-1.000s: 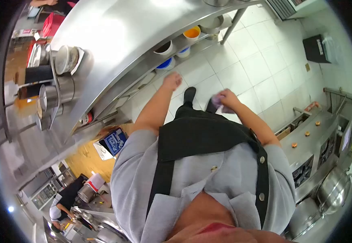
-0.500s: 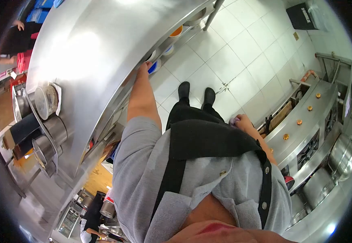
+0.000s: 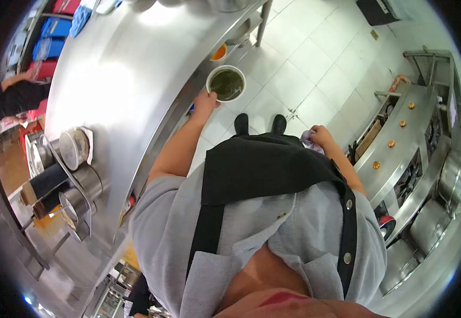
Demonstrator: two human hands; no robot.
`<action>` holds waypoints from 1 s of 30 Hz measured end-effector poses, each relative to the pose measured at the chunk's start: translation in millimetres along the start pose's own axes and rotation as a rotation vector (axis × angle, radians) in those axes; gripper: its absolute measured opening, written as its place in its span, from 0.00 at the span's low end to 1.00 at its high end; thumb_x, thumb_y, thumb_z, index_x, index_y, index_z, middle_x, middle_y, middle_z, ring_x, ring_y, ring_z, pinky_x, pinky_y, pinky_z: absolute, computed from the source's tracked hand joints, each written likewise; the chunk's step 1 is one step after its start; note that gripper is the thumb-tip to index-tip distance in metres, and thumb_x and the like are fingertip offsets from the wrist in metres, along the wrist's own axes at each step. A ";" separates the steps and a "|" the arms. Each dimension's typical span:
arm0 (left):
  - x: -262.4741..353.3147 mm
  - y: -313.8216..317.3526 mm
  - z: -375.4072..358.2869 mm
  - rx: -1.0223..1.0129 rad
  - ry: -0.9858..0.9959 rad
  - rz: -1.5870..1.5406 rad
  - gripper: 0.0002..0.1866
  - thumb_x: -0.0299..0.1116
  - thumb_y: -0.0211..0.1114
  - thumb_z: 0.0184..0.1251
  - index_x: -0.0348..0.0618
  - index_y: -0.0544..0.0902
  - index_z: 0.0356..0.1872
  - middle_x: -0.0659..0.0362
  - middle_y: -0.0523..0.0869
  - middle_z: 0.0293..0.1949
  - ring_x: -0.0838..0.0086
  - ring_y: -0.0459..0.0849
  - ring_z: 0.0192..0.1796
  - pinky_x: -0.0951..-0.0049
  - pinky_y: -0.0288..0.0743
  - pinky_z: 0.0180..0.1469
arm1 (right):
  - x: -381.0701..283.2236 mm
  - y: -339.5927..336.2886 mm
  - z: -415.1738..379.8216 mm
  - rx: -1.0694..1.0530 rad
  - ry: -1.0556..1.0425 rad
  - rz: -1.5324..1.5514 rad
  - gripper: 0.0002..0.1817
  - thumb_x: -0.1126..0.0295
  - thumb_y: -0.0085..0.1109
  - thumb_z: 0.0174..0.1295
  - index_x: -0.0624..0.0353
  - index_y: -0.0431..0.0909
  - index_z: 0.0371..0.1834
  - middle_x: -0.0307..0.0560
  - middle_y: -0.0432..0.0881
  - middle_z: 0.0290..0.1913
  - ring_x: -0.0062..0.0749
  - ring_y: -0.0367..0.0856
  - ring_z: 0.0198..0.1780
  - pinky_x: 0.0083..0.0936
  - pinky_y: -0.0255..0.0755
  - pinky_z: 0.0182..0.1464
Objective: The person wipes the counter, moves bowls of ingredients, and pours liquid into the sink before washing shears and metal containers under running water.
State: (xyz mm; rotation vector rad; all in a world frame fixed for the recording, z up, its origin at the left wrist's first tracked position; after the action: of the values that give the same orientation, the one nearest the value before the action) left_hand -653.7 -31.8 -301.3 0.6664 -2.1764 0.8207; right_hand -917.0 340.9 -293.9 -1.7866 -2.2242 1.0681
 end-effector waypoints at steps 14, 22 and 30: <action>294.6 203.1 -22.8 -0.426 0.243 0.096 0.16 0.31 0.47 0.60 0.24 0.74 0.38 0.48 0.82 0.30 0.67 0.85 0.27 0.73 0.82 0.31 | 215.4 -61.3 28.8 0.132 0.176 0.177 0.16 0.64 0.56 0.50 0.61 0.80 0.41 0.57 0.82 0.38 0.49 0.80 0.42 0.36 0.72 0.46; 435.8 343.8 11.6 -0.500 0.302 0.102 0.15 0.31 0.47 0.60 0.24 0.73 0.33 0.46 0.81 0.27 0.66 0.84 0.26 0.73 0.82 0.29 | 266.1 -181.4 43.7 0.204 0.182 0.352 0.16 0.67 0.59 0.45 0.61 0.80 0.38 0.56 0.82 0.34 0.44 0.81 0.38 0.33 0.74 0.42; 552.6 471.9 93.7 -0.611 0.358 0.154 0.15 0.31 0.47 0.61 0.24 0.75 0.31 0.46 0.81 0.24 0.66 0.83 0.23 0.72 0.81 0.26 | 267.6 -299.3 115.2 0.253 0.129 0.494 0.21 0.61 0.57 0.47 0.63 0.79 0.42 0.58 0.82 0.40 0.49 0.80 0.43 0.34 0.72 0.45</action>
State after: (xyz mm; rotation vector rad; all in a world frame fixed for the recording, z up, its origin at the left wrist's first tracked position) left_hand -1345.9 99.6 -99.9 0.0394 -2.0032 0.2795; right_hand -1300.8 505.6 -301.9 -2.2621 -1.5272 1.2010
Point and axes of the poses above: each hand's wrist, its own z-axis towards the middle knuckle, its own y-axis out of the palm, x = y × z, the point moved 2 cm from there along z, towards the middle knuckle
